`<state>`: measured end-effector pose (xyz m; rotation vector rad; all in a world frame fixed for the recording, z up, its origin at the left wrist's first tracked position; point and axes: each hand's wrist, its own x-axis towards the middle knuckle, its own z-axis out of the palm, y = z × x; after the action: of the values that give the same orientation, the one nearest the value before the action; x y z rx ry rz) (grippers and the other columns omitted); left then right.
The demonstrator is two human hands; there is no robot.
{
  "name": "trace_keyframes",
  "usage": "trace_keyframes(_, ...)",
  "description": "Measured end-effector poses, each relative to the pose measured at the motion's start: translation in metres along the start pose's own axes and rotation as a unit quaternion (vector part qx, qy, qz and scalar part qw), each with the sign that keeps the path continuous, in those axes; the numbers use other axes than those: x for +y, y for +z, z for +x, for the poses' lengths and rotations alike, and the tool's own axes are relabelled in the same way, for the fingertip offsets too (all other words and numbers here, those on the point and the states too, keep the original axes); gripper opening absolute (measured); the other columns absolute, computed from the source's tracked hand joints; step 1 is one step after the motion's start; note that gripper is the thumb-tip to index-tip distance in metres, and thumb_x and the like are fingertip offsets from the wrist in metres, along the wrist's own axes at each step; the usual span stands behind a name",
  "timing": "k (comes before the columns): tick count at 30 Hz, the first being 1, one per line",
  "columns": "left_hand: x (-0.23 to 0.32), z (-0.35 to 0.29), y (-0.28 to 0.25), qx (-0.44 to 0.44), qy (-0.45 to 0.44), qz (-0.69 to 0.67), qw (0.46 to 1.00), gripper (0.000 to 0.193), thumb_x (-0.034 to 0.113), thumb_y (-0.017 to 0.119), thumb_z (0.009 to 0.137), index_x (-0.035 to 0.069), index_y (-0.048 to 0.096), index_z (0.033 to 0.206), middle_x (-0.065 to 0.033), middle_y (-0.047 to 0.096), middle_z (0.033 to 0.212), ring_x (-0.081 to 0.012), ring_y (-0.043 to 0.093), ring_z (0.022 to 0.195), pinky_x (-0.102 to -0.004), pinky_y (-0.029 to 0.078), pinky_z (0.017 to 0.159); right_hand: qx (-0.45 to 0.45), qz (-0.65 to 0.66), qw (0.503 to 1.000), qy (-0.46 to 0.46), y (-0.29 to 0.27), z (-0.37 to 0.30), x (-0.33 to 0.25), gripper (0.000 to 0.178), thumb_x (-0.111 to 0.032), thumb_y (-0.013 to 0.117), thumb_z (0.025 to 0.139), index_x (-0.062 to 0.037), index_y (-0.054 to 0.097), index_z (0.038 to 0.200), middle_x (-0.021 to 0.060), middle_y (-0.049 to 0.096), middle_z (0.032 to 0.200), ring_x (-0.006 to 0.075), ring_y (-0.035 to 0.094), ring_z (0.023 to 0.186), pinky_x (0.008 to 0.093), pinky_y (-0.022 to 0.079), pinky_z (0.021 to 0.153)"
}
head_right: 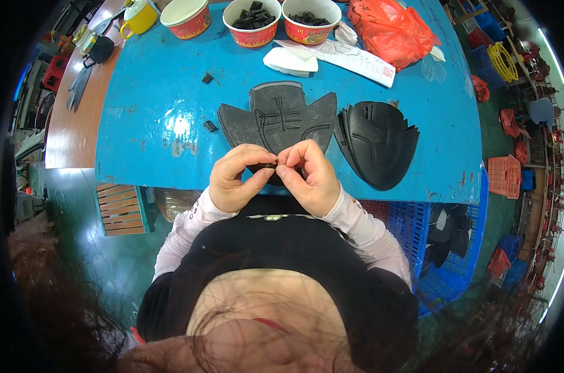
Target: Manually attaching small leather components to a shoe upper part using plastic clips or rivets.
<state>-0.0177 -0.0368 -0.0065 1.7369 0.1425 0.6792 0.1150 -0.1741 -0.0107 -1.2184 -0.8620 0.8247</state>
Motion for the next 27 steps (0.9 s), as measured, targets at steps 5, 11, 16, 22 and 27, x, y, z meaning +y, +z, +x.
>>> trace_keyframes(5,-0.010,0.008,-0.013,0.079,0.109,0.308,0.942,0.031,-0.010,0.064,0.069,0.002,0.065,0.097,-0.0104,0.062,0.090,-0.0284,0.060,0.081,-0.0356,0.048,0.070,0.026,-0.259,0.958,-0.119,-0.018,0.029,-0.013,0.021,0.007,0.060,0.085,-0.0043,0.046,0.096,0.0080,0.058,0.086,0.0154,0.057,0.079,0.0272,0.046,0.072)
trace_keyframes(11,-0.017,0.006,-0.013,0.034,0.122,0.395,0.910,0.030,0.000,0.068,0.069,0.007,0.066,0.099,-0.0042,0.061,0.090,-0.0238,0.059,0.085,-0.0359,0.045,0.075,-0.123,-0.510,0.806,-0.272,-0.031,0.073,-0.006,0.020,0.002,0.061,0.076,-0.0070,0.050,0.091,0.0066,0.056,0.083,0.0275,0.056,0.079,0.0370,0.042,0.069)
trace_keyframes(16,-0.014,0.008,-0.013,0.024,0.110,0.390,0.914,0.031,-0.004,0.066,0.069,0.005,0.066,0.098,-0.0065,0.063,0.090,-0.0257,0.059,0.085,-0.0370,0.046,0.073,-0.142,-0.522,0.792,-0.284,-0.029,0.078,0.000,0.014,-0.004,0.057,0.080,-0.0083,0.049,0.090,0.0053,0.055,0.081,0.0262,0.055,0.077,0.0366,0.041,0.067)
trace_keyframes(22,-0.010,0.021,-0.009,0.002,0.102,0.442,0.891,0.027,0.002,0.066,0.070,0.005,0.065,0.097,-0.0040,0.056,0.083,-0.0223,0.056,0.081,-0.0350,0.045,0.072,-0.159,-0.541,0.773,-0.290,-0.028,0.081,-0.001,0.013,-0.008,0.058,0.080,-0.0093,0.050,0.090,0.0049,0.055,0.080,0.0251,0.055,0.076,0.0360,0.041,0.067)
trace_keyframes(27,-0.014,0.023,-0.005,-0.034,0.109,0.478,0.871,0.025,0.004,0.066,0.071,0.005,0.065,0.096,-0.0042,0.053,0.082,-0.0223,0.055,0.080,-0.0350,0.045,0.071,-0.155,-0.542,0.771,-0.295,-0.028,0.079,0.000,0.014,-0.008,0.059,0.080,-0.0095,0.051,0.092,0.0047,0.055,0.081,0.0246,0.055,0.076,0.0358,0.042,0.067)
